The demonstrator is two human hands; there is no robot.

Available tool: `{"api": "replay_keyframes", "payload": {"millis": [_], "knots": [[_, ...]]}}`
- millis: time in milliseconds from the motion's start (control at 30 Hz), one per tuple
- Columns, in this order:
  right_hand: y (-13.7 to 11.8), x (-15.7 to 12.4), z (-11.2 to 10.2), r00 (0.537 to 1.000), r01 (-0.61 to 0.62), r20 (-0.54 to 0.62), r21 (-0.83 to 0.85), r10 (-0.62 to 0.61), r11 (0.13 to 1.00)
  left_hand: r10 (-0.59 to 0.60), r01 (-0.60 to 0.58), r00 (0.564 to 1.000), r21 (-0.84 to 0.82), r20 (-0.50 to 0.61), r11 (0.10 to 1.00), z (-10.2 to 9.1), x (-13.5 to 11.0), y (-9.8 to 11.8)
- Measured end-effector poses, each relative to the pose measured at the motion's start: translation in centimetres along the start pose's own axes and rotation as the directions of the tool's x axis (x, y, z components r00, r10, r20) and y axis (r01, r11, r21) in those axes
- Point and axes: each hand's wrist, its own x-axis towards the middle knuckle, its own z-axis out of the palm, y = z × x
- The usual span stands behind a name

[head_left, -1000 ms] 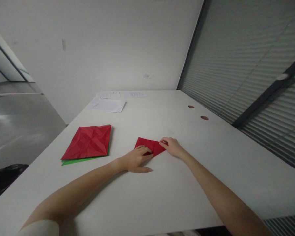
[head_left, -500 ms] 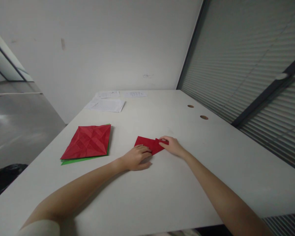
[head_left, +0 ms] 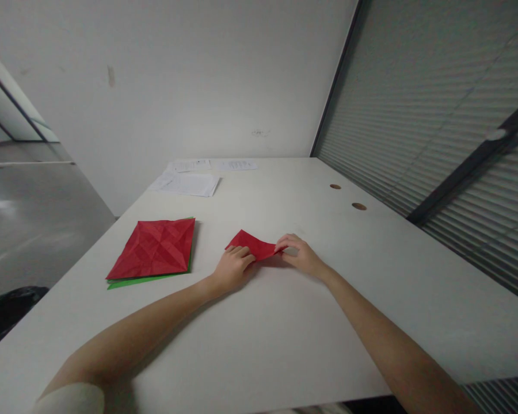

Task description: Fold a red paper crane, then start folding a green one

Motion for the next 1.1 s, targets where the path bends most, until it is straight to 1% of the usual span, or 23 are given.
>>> {"api": "replay_keyframes", "payload": {"millis": [67, 100, 133, 167, 200, 233, 267, 333, 367, 400, 433, 467, 533, 633, 700, 733, 800, 867, 900, 933, 967, 1033, 1100], "knots": [[-0.3, 0.2, 0.0, 0.989, 0.037, -0.145, 0.027, -0.032, 0.999, -0.036, 0.028, 0.997, -0.129, -0.061, 0.991, -0.6, 0.4, 0.1], [-0.5, 0.3, -0.1, 0.976, 0.041, -0.215, 0.069, -0.026, 0.997, -0.068, 0.046, 0.994, -0.234, -0.089, 0.971, -1.0, 0.6, 0.2], [-0.6, 0.4, -0.3, 0.960, 0.038, -0.279, 0.137, 0.002, 0.990, -0.118, 0.072, 0.987, -0.363, -0.106, 0.929, -1.4, 0.9, 0.4], [-0.7, 0.5, -0.4, 0.945, 0.029, -0.323, 0.225, 0.047, 0.974, -0.178, 0.105, 0.979, -0.508, -0.098, 0.855, -1.9, 1.2, 0.6], [-0.8, 0.6, -0.6, 0.933, 0.014, -0.345, 0.318, 0.102, 0.948, -0.242, 0.132, 0.967, -0.646, -0.085, 0.752, -2.3, 1.6, 0.7], [-0.8, 0.7, -0.8, 0.923, -0.005, -0.350, 0.397, 0.156, 0.918, -0.288, 0.145, 0.956, -0.766, -0.055, 0.626, -2.7, 1.9, 0.9], [-0.8, 0.8, -0.9, 0.918, -0.026, -0.344, 0.448, 0.198, 0.894, -0.311, 0.164, 0.950, -0.852, 0.001, 0.497, -3.0, 2.1, 1.0], [-0.7, 0.8, -0.9, 0.927, -0.067, -0.297, 0.470, 0.230, 0.880, -0.305, 0.254, 0.938, -0.926, 0.165, 0.278, -3.3, 2.3, 1.1], [-0.6, 0.8, -0.9, 0.937, -0.079, -0.270, 0.457, 0.222, 0.886, -0.283, 0.311, 0.926, -0.930, 0.250, 0.196, -3.4, 2.3, 1.1], [-0.5, 0.7, -0.7, 0.949, -0.079, -0.244, 0.438, 0.202, 0.895, -0.258, 0.365, 0.911, -0.921, 0.323, 0.134, -3.3, 2.3, 1.0], [-0.5, 0.5, -0.6, 0.962, -0.072, -0.212, 0.419, 0.174, 0.905, -0.233, 0.407, 0.896, -0.909, 0.378, 0.091, -3.3, 2.2, 0.9], [-0.4, 0.4, -0.4, 0.974, -0.060, -0.179, 0.396, 0.141, 0.916, -0.210, 0.435, 0.886, -0.898, 0.414, 0.064, -3.2, 2.1, 0.8], [-0.6, 0.1, -0.3, 0.992, -0.024, -0.111, 0.329, 0.064, 0.944, -0.184, 0.464, 0.875, -0.885, 0.448, 0.048, -3.0, 1.9, 0.6], [-1.2, -0.1, -0.5, 0.999, 0.040, -0.005, 0.234, -0.040, 0.971, -0.166, 0.500, 0.860, -0.862, 0.482, 0.086, -3.0, 1.8, 0.4], [-1.6, 0.0, -0.6, 0.998, 0.058, 0.011, 0.224, -0.062, 0.973, -0.162, 0.522, 0.850, -0.842, 0.501, 0.134, -3.1, 1.7, 0.2], [-1.6, 0.1, -0.6, 0.999, 0.039, 0.001, 0.237, -0.041, 0.971, -0.154, 0.531, 0.846, -0.833, 0.510, 0.155, -3.1, 1.7, 0.1], [-1.4, 0.3, -0.5, 0.997, -0.054, -0.035, 0.285, 0.067, 0.957, -0.117, 0.550, 0.835, -0.821, 0.538, 0.153, -3.2, 1.6, -0.2], [-1.0, 0.4, -0.3, 0.977, -0.174, -0.057, 0.329, 0.203, 0.928, -0.048, 0.578, 0.816, -0.810, 0.576, 0.103, -3.2, 1.5, -0.4], [-0.8, 0.5, -0.2, 0.966, -0.212, -0.070, 0.343, 0.249, 0.915, -0.019, 0.587, 0.809, -0.806, 0.587, 0.074, -3.2, 1.5, -0.5], [-0.7, 0.5, -0.2, 0.960, -0.224, -0.084, 0.352, 0.268, 0.909, -0.007, 0.589, 0.808, -0.807, 0.589, 0.054, -3.1, 1.5, -0.6], [-0.7, 0.5, -0.3, 0.961, -0.214, -0.090, 0.358, 0.261, 0.909, -0.018, 0.584, 0.812, -0.810, 0.584, 0.048, -3.1, 1.5, -0.6], [-0.9, 0.5, -0.5, 0.974, -0.169, -0.076, 0.383, 0.214, 0.908, -0.088, 0.565, 0.824, -0.823, 0.559, 0.061, -2.9, 1.6, -0.6], [-1.1, 0.4, -0.7, 0.981, -0.161, -0.031, 0.419, 0.192, 0.893, -0.157, 0.560, 0.822, -0.827, 0.547, 0.052, -2.7, 1.6, -0.3]]}}
